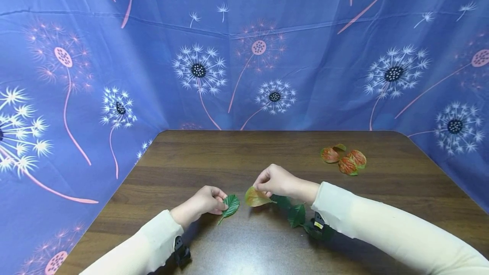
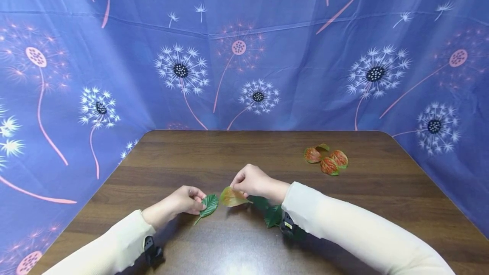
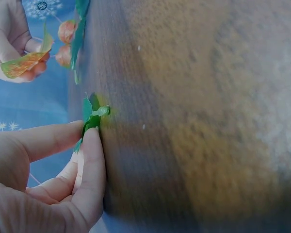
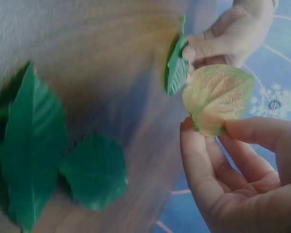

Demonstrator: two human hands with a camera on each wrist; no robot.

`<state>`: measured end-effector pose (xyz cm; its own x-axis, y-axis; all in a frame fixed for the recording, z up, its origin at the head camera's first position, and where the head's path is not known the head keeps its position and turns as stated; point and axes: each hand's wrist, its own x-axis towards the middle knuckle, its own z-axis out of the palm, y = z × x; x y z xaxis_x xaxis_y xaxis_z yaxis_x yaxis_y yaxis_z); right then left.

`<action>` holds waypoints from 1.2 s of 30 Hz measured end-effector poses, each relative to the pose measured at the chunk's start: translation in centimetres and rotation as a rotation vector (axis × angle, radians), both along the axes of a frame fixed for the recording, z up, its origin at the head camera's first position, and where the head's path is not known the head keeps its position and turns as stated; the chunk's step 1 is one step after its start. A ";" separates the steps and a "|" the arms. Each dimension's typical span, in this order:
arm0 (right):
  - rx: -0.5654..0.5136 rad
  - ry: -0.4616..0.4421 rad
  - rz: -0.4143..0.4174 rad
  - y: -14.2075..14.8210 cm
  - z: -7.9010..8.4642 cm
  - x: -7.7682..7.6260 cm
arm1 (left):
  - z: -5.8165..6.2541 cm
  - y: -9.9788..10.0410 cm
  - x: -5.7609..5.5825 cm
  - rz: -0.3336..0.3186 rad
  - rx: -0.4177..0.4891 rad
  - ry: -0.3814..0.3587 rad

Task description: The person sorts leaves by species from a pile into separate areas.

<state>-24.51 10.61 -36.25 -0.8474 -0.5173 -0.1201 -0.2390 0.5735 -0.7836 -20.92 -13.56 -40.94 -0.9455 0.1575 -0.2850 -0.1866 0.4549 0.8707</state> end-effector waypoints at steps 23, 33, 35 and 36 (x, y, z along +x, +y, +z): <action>-0.043 0.066 -0.313 7.5 2.1 -4.7 | 0.0 0.1 -0.1 -0.008 0.027 -0.008; -0.045 0.182 -0.433 10.2 2.4 -5.4 | -0.2 -0.1 -0.1 -0.032 0.044 -0.011; -0.038 0.207 -0.459 10.9 2.6 -5.4 | -0.1 -0.1 -0.2 -0.038 0.044 -0.009; -0.026 0.218 -0.471 11.2 2.7 -5.5 | -0.1 -0.1 -0.2 -0.040 0.042 -0.007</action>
<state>-30.01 21.84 -33.50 -0.9929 -0.0747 0.0928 -0.1191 0.6392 -0.7597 -21.16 -13.63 -41.00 -0.9362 0.2070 -0.2841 -0.1754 0.4252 0.8880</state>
